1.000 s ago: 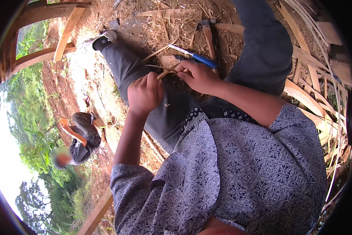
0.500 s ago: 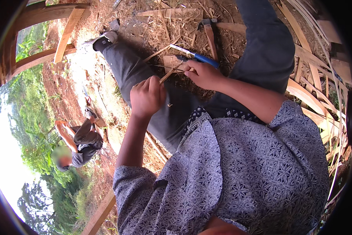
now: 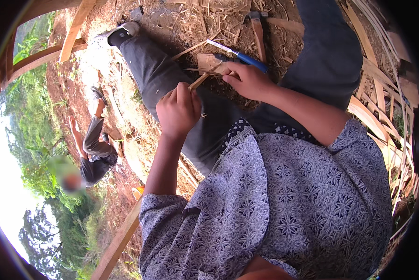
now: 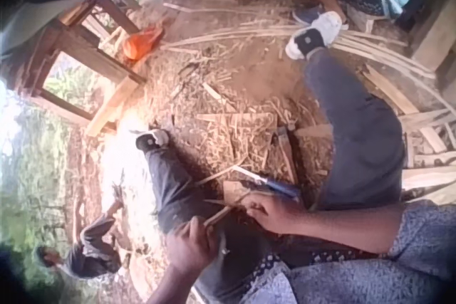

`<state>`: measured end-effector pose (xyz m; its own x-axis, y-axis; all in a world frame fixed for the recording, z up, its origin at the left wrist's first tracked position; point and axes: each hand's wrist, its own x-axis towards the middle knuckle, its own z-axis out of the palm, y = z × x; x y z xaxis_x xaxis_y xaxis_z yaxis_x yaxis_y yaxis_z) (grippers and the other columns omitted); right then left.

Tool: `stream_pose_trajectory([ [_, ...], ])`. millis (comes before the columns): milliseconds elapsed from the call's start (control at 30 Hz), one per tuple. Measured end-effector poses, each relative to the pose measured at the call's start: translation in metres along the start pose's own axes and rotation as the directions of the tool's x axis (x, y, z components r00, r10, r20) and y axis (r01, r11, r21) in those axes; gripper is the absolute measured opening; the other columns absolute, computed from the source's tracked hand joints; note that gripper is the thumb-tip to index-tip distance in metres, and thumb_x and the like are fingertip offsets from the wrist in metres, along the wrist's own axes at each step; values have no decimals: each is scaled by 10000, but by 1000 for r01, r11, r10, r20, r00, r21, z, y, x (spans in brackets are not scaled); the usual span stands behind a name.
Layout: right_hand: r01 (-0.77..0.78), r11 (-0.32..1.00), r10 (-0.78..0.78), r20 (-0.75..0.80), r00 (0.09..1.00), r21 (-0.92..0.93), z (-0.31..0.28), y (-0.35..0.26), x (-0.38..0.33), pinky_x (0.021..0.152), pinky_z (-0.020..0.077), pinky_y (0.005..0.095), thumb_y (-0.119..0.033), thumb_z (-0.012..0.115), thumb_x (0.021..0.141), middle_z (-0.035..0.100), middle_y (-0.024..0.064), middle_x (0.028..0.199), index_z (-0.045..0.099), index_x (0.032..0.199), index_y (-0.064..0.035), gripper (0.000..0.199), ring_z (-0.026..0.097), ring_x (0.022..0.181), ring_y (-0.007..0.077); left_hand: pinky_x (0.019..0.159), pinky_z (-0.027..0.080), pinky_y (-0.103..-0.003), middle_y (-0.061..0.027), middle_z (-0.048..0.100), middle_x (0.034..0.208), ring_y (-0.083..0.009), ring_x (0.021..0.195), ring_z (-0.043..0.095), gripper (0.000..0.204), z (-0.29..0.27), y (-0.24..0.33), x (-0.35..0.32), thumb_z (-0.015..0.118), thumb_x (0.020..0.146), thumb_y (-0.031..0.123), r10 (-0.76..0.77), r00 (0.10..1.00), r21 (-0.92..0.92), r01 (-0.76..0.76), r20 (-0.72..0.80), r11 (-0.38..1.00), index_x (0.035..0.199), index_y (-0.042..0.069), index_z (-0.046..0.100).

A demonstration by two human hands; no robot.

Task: The person sits on the ground and uses a knife to carve a small piece of wood. They hold the wood in their left hand and carefully shave off thin strips with the knife in their right hand, occasionally adjusting their grip.

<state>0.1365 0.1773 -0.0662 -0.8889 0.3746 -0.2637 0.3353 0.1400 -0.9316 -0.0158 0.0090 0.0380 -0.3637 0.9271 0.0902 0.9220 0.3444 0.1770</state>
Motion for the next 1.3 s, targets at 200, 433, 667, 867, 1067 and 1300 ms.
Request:
stream_pose_trajectory([
  [200, -162, 964, 173, 34, 984, -211, 2, 38, 5, 686, 514, 431, -225, 658, 997, 731, 127, 866, 677, 1045, -71, 161, 702, 757, 311, 506, 487, -415, -95, 593, 634, -306, 561, 637, 136, -3, 7, -7, 620, 932, 142, -64, 997, -18, 63, -39, 998, 858, 74, 529],
  [433, -64, 996, 66, 30, 997, -66, 2, 20, -4, 714, 526, 416, -228, 650, 999, 719, 112, 883, 670, 1073, -93, 155, 704, 798, 288, 506, 486, -417, -102, 586, 635, -311, 552, 631, 137, 0, 8, -16, 617, 929, 133, -96, 994, -35, 95, -45, 995, 850, 72, 523],
  [667, 84, 995, -85, 12, 996, 57, -1, -23, -20, 717, 529, 388, -204, 710, 973, 698, 104, 931, 666, 1034, -56, 166, 702, 808, 262, 515, 489, -418, -106, 591, 659, -312, 580, 641, 151, 0, 6, -15, 631, 925, 141, -19, 1000, -54, 18, -14, 998, 848, 75, 519],
  [867, 137, 987, -137, -3, 991, 83, 1, -42, -24, 743, 542, 405, -226, 688, 983, 715, 147, 942, 684, 1065, -66, 180, 718, 841, 298, 519, 487, -398, -74, 595, 676, -283, 576, 640, 149, -11, -11, -11, 648, 920, 154, 26, 999, 50, -28, 46, 998, 858, 92, 528],
  [1067, 48, 998, -47, -4, 999, 45, 0, -41, -27, 747, 538, 444, -248, 675, 992, 735, 151, 891, 662, 1071, -70, 195, 727, 857, 364, 508, 486, -376, -45, 597, 678, -257, 568, 638, 175, -13, -2, -7, 666, 927, 191, 127, 989, 49, -131, 69, 990, 860, 107, 528],
  [1300, -80, 987, 90, 65, 994, -142, -9, 22, -13, 729, 532, 470, -288, 616, 1022, 713, 161, 861, 638, 1120, -101, 212, 716, 839, 373, 500, 486, -377, -23, 593, 670, -244, 563, 643, 199, -16, 14, 10, 671, 954, 226, 174, 980, 81, -181, 94, 980, 869, 132, 517],
])
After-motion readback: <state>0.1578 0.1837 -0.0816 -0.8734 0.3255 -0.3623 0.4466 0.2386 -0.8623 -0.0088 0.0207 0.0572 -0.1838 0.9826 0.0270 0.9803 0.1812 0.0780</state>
